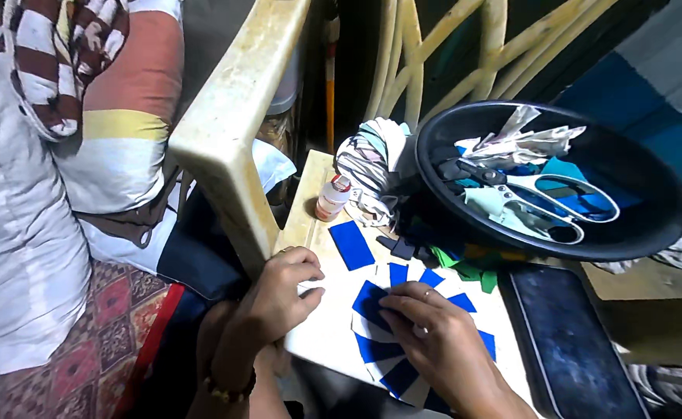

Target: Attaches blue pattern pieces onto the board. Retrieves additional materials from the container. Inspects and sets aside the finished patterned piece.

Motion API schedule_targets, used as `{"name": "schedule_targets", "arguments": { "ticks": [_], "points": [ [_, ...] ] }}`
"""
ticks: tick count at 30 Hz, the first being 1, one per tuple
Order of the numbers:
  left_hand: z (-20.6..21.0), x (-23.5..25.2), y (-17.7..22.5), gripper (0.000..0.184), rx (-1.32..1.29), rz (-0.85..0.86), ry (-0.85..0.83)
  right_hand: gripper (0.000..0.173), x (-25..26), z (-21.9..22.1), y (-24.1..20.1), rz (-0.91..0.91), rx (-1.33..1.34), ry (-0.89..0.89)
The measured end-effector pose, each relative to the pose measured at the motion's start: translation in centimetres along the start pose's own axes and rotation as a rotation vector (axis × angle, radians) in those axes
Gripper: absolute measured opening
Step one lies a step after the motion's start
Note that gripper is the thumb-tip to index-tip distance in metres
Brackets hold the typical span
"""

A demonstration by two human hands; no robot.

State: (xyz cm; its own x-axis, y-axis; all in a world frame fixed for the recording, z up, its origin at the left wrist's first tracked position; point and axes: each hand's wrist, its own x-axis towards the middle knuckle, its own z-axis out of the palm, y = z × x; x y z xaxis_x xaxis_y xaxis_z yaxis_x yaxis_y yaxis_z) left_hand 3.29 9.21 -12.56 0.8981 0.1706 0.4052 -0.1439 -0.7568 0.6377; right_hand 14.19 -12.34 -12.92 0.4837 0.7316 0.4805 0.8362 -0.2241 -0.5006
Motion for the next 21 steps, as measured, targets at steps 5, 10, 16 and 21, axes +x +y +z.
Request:
{"name": "schedule_targets", "arguments": {
  "ticks": [5,10,16,21],
  "points": [
    [1.1,0.4,0.2,0.008,0.097,-0.006,-0.041,0.014,2.4,1.4,-0.8,-0.028,0.054,-0.027],
    [1.5,0.5,0.1,0.006,0.140,-0.005,-0.010,0.013,3.4,2.8,-1.1,0.011,0.063,-0.091],
    [1.5,0.6,0.0,0.007,0.108,-0.051,-0.007,0.007,3.8,3.5,-1.4,0.055,0.085,-0.089],
    [1.4,0.7,-0.1,0.008,0.078,-0.073,-0.018,0.016,3.8,3.8,-1.3,0.100,0.105,-0.057]
  ]
}}
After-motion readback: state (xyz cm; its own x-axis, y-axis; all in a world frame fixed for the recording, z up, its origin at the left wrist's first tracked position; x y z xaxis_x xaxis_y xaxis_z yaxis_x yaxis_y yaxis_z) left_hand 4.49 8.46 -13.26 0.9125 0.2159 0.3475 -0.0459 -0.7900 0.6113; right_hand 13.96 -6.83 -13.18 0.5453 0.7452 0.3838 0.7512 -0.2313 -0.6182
